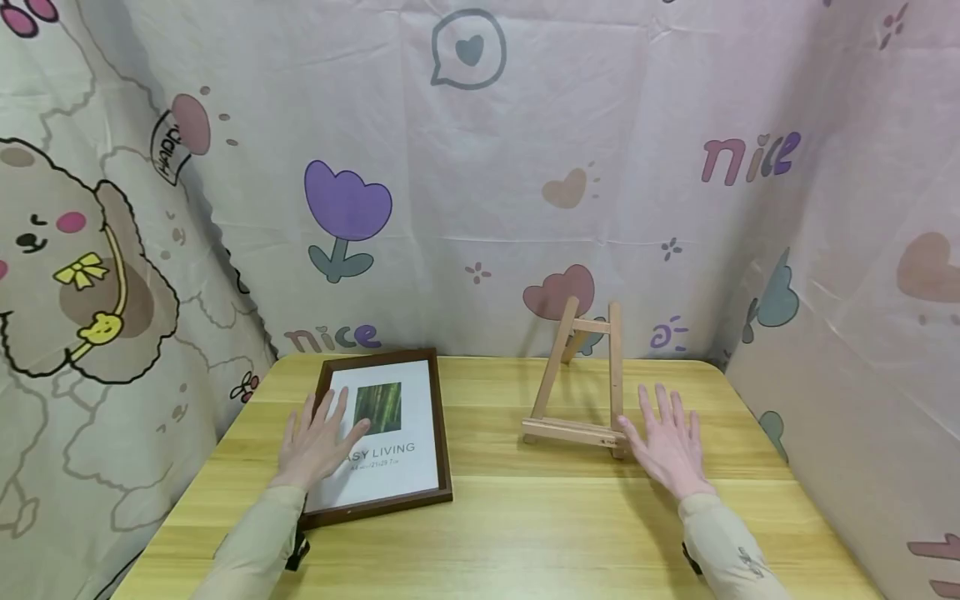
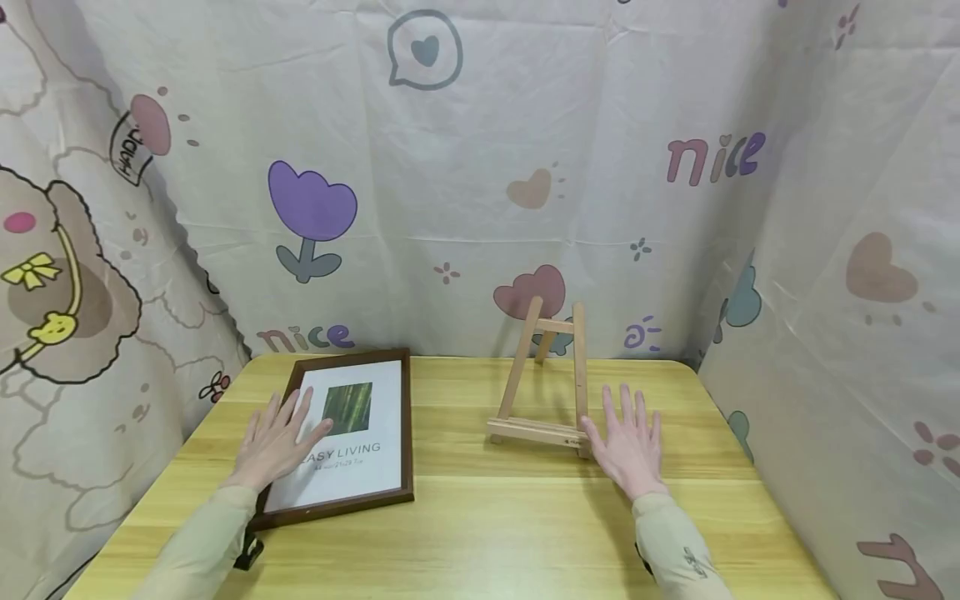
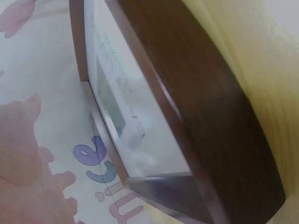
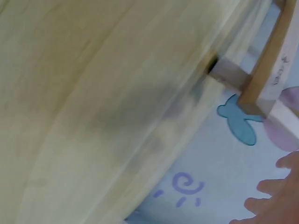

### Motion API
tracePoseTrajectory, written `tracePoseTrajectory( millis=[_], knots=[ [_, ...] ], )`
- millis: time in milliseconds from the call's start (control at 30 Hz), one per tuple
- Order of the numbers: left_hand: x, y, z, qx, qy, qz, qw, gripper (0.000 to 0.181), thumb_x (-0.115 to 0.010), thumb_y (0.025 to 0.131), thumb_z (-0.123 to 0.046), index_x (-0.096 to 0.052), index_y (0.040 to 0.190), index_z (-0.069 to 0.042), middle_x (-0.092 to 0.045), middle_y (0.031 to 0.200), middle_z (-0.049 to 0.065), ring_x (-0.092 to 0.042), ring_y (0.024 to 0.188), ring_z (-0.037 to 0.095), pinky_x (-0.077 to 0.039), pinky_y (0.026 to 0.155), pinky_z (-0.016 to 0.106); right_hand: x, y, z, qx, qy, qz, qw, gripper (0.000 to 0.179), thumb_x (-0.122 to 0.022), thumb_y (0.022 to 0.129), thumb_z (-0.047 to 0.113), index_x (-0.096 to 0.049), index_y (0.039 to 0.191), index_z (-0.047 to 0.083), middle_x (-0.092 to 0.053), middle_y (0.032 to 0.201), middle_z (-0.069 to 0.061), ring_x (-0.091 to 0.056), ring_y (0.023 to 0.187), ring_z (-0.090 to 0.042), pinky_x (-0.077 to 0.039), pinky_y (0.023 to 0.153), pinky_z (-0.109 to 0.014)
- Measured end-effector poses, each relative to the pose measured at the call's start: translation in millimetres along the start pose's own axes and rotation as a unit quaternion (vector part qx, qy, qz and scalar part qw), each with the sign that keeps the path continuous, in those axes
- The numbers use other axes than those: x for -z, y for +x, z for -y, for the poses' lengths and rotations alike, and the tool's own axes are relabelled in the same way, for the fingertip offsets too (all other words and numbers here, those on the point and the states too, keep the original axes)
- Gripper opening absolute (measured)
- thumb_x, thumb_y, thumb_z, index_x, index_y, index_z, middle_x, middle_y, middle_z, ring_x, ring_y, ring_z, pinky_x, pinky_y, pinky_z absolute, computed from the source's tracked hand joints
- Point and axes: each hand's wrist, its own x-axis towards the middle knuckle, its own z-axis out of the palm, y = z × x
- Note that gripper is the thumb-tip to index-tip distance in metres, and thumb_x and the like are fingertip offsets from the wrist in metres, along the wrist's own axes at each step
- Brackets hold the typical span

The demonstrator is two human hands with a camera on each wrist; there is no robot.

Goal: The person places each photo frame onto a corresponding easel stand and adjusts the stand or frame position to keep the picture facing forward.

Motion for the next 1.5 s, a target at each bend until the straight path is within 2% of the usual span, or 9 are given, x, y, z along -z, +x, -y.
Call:
tracePoseTrajectory(
  millis=[200,367,633,900,1167,1367,1500],
  knots=[
    [3.9,-6.4,-4.2,-0.006,-0.013,0.02,0.9997,0.091,-0.04,0.098,-0.068,-0.011,0.163,-0.011,-0.01,0.168,0.023,0.004,0.154,0.05,0.006,0.121,0.072,4,-6.1,20,0.022,-0.015,-0.013,0.9996,0.078,-0.04,0.104,0.056,-0.02,0.16,0.005,-0.011,0.166,-0.028,-0.009,0.152,-0.052,-0.003,0.119,-0.075],
    [7.4,-9.8,-5.8,-0.011,-0.032,0.018,0.9993,0.091,-0.043,0.099,-0.066,-0.007,0.163,-0.013,-0.009,0.168,0.024,0.005,0.154,0.05,0.007,0.12,0.073,5,-11.5,46,0.051,-0.018,-0.034,0.9979,0.075,-0.047,0.103,0.051,-0.025,0.16,0.007,-0.019,0.165,-0.026,-0.016,0.151,-0.051,-0.01,0.12,-0.074],
    [9.7,-16.1,-0.9,-0.009,-0.043,0.012,0.999,0.092,-0.045,0.099,-0.064,-0.003,0.164,-0.014,-0.008,0.168,0.026,0.002,0.152,0.054,0.006,0.118,0.075,2,-14.2,94,0.092,-0.004,-0.027,0.9954,0.074,-0.052,0.101,0.05,-0.028,0.159,0.01,-0.019,0.167,-0.023,-0.02,0.153,-0.047,-0.013,0.122,-0.071],
    [8.8,-19.8,14.9,-0.005,-0.074,0.018,0.9971,0.094,-0.047,0.098,-0.063,0.002,0.163,-0.017,-0.009,0.167,0.029,0.001,0.152,0.055,0.003,0.116,0.078,-15,-9.0,144,0.122,0.034,0.001,0.992,0.074,-0.048,0.101,0.054,-0.027,0.16,0.014,-0.018,0.168,-0.017,-0.018,0.155,-0.042,-0.012,0.125,-0.066],
    [5.6,-16.2,31.1,-0.012,-0.11,0.024,0.9936,0.101,-0.055,0.096,-0.058,0.003,0.162,-0.009,-0.008,0.164,0.036,-0.008,0.148,0.06,-0.008,0.113,0.081,-37,-7.2,180,0.146,0.067,0.036,0.9864,0.074,-0.043,0.103,0.056,-0.026,0.16,0.012,-0.02,0.168,-0.019,-0.022,0.154,-0.043,-0.018,0.124,-0.065],
    [-0.6,-17.6,46.3,-0.029,-0.17,0.037,0.9842,0.115,-0.071,0.088,-0.046,0.006,0.161,-0.002,-0.007,0.162,0.039,-0.014,0.144,0.063,-0.022,0.108,0.082,-53,-7.6,199,0.169,0.119,0.083,0.9749,0.075,-0.043,0.104,0.055,-0.024,0.161,0.011,-0.023,0.166,-0.023,-0.025,0.151,-0.047,-0.023,0.123,-0.066],
    [-3.8,-20.6,54.4,-0.035,-0.184,0.047,0.9812,0.119,-0.078,0.083,-0.04,0.002,0.16,0.002,-0.007,0.161,0.041,-0.014,0.143,0.065,-0.025,0.106,0.083,-63,-5.4,207,0.18,0.154,0.107,0.9657,0.076,-0.048,0.103,0.051,-0.024,0.16,0.007,-0.026,0.163,-0.026,-0.028,0.149,-0.048,-0.03,0.119,-0.066]
  ],
)
